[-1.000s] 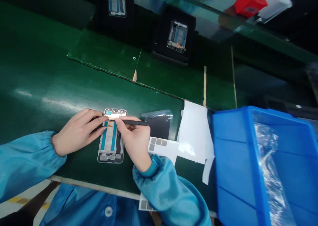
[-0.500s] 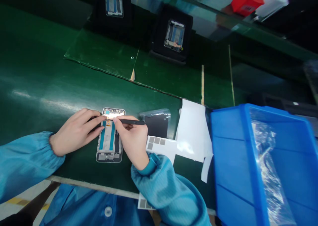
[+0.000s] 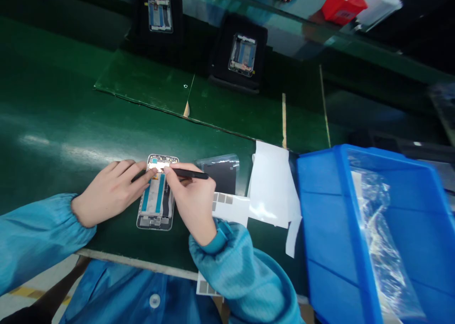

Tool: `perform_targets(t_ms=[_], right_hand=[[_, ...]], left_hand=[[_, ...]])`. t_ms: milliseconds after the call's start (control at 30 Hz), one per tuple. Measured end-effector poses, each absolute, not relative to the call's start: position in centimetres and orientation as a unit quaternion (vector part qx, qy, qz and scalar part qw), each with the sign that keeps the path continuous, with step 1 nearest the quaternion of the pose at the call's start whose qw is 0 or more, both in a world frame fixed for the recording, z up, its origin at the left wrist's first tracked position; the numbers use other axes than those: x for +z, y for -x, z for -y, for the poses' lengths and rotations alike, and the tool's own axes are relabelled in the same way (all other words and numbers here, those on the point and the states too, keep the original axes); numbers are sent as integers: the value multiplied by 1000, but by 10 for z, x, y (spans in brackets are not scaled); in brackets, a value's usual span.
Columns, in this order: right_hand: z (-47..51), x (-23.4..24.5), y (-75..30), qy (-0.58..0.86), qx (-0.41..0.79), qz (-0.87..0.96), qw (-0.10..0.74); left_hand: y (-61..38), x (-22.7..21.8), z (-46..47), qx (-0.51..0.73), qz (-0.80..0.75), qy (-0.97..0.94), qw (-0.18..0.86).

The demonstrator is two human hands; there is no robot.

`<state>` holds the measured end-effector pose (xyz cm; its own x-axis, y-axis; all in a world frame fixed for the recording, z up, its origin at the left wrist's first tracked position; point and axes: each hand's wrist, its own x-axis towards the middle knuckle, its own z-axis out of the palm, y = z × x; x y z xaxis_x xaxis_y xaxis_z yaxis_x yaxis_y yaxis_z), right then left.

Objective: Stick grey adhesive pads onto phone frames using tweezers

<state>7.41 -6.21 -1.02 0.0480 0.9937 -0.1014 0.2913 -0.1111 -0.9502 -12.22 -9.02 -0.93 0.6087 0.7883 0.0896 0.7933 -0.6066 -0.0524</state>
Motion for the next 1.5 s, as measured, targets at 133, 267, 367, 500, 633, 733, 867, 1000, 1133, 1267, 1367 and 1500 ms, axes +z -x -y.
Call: perform_targets(t_ms=[133,267,367,500,633,733,867,1000,1133,1267,1367,1500], right_hand=[[60,23,-95,607,386,540,436],[69,49,-139,605,338,541,477],[84,46,-179,610,319,546,478],[102,17,-211,597,358,556,455],[107,-15,-215,582,391,579,417],[108,-26,-213,577,381,597,407],[109,-29,-212,571,376,604,409],[110,-28,-211,571,373,605,411],[110,-26,-211,573,372,602,413],[110,-27,-212,578,374,601,406],[110,-30,-213,581,370,602,404],[110,-32,-213,584,362,606,402]], left_hand=[[119,-3,95,18,416,905,88],[117,4,97,32,411,904,115],[101,12,93,3,436,894,100],[51,16,86,-91,403,911,-2],[5,3,80,-95,348,931,-54],[-5,-8,78,-72,358,930,-43],[-2,-12,79,-71,358,930,-45],[-1,-10,79,-75,354,932,-36],[-2,-9,79,-66,351,933,-36],[-2,-9,79,-61,349,934,-37],[-2,-10,78,-62,350,934,-37],[-2,-10,79,-62,349,934,-37]])
